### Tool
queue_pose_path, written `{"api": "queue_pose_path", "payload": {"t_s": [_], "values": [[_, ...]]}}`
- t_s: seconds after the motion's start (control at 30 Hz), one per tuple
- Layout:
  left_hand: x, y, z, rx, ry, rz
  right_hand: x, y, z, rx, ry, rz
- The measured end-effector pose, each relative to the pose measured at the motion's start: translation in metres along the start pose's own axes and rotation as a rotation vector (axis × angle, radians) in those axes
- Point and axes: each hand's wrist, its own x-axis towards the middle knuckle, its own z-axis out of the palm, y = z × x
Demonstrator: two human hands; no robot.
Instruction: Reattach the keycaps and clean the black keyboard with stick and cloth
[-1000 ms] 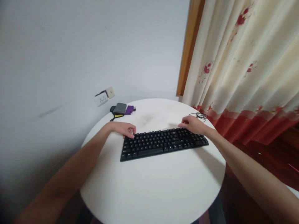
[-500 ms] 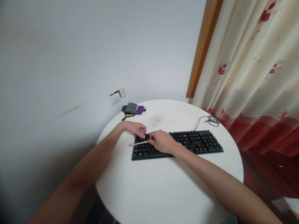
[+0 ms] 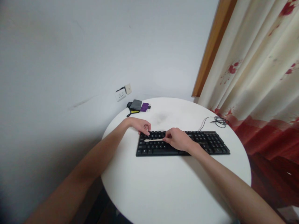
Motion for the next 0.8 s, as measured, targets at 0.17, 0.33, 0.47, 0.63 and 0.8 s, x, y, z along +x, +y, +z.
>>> {"api": "queue_pose_path", "payload": {"t_s": [0.17, 0.33, 0.47, 0.63, 0.8], "values": [[-0.001, 0.001, 0.000, -0.001, -0.003, 0.001, 0.000, -0.003, 0.000, 0.000, 0.020, 0.004], [0.002, -0.002, -0.001, -0.010, -0.010, 0.012, 0.002, -0.005, -0.001, 0.006, 0.042, 0.001], [0.002, -0.003, -0.002, -0.002, -0.014, 0.013, 0.004, -0.007, 0.006, 0.021, 0.033, -0.008], [0.000, 0.001, -0.002, -0.004, -0.012, -0.012, 0.006, -0.013, 0.015, -0.025, 0.058, -0.014], [0.000, 0.002, -0.003, 0.006, -0.016, -0.002, 0.002, -0.006, 0.009, -0.013, 0.046, -0.008]]}}
